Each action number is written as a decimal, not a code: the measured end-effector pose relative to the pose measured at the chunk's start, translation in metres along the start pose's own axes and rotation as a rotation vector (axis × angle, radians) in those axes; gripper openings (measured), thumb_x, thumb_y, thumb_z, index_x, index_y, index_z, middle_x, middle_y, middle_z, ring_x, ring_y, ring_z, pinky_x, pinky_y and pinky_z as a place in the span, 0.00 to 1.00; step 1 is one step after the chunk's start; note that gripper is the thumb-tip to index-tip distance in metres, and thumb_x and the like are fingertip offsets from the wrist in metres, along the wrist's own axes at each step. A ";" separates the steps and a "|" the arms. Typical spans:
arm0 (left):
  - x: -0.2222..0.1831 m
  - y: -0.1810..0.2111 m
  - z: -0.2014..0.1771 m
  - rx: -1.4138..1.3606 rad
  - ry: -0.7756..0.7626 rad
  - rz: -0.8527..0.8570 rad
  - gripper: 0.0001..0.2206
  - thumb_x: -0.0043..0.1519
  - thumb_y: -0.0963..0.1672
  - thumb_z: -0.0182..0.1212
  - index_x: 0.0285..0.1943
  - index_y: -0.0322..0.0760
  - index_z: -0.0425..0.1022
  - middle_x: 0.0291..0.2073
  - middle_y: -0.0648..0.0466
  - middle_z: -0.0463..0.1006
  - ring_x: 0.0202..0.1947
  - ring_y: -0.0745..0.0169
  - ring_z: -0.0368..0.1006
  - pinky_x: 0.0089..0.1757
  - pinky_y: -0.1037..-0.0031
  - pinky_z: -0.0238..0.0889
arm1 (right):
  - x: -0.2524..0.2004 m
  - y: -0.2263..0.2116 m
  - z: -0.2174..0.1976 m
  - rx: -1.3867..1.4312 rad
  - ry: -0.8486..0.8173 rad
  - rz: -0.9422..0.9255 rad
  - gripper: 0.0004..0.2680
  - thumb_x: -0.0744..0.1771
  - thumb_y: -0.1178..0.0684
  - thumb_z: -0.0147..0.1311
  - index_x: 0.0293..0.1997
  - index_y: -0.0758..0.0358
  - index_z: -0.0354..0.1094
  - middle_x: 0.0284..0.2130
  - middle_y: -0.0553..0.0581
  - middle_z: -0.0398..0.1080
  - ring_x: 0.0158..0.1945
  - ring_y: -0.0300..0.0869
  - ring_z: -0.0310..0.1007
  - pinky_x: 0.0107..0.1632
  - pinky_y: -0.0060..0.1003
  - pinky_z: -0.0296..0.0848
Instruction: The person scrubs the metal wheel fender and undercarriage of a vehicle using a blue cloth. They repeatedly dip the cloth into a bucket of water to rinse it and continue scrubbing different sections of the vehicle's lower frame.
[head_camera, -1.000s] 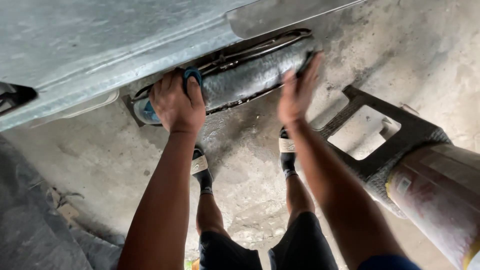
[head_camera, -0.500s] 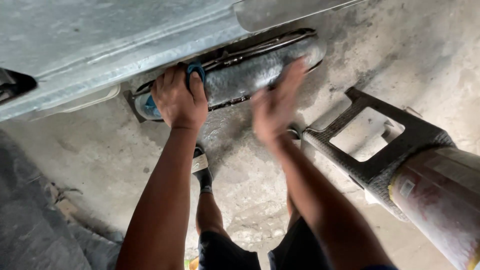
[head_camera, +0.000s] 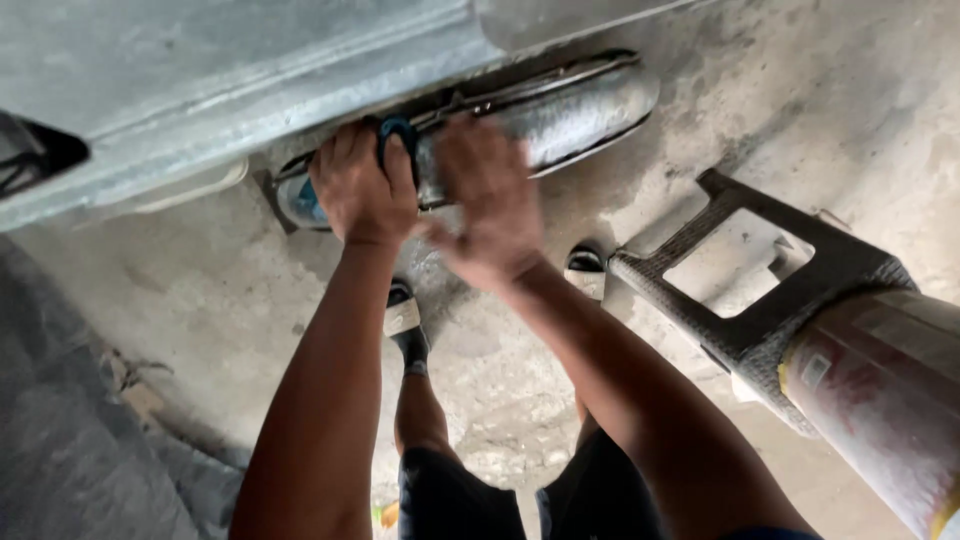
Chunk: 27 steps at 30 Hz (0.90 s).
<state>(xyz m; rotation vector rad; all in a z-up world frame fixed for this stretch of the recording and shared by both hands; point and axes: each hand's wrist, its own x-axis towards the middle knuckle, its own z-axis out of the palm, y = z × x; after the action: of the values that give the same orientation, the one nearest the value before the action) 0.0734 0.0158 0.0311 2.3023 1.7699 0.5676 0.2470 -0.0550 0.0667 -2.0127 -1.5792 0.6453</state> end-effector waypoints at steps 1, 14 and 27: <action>-0.003 -0.001 -0.004 -0.028 -0.046 -0.005 0.14 0.68 0.48 0.54 0.43 0.33 0.78 0.46 0.43 0.77 0.50 0.37 0.70 0.54 0.50 0.60 | -0.010 -0.001 0.004 -0.095 -0.040 -0.166 0.30 0.71 0.26 0.31 0.72 0.62 0.56 0.72 0.63 0.52 0.77 0.54 0.45 0.75 0.58 0.46; 0.005 -0.001 -0.003 -0.087 -0.052 0.042 0.14 0.66 0.48 0.55 0.45 0.31 0.78 0.49 0.42 0.78 0.51 0.36 0.70 0.56 0.50 0.59 | 0.008 0.003 -0.010 -0.274 0.229 -0.316 0.21 0.74 0.42 0.31 0.64 0.63 0.69 0.64 0.63 0.69 0.70 0.60 0.63 0.69 0.60 0.63; 0.009 0.000 -0.002 -0.096 -0.108 -0.008 0.14 0.67 0.48 0.53 0.42 0.32 0.77 0.45 0.42 0.77 0.49 0.37 0.70 0.55 0.50 0.60 | -0.001 0.036 0.026 0.043 0.210 -0.260 0.08 0.73 0.54 0.48 0.55 0.55 0.74 0.66 0.50 0.70 0.78 0.45 0.60 0.75 0.38 0.66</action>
<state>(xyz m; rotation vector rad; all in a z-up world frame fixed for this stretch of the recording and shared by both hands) 0.0748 0.0243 0.0350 2.2173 1.6648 0.5055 0.2570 -0.0613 0.0235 -1.7411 -1.6453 0.3530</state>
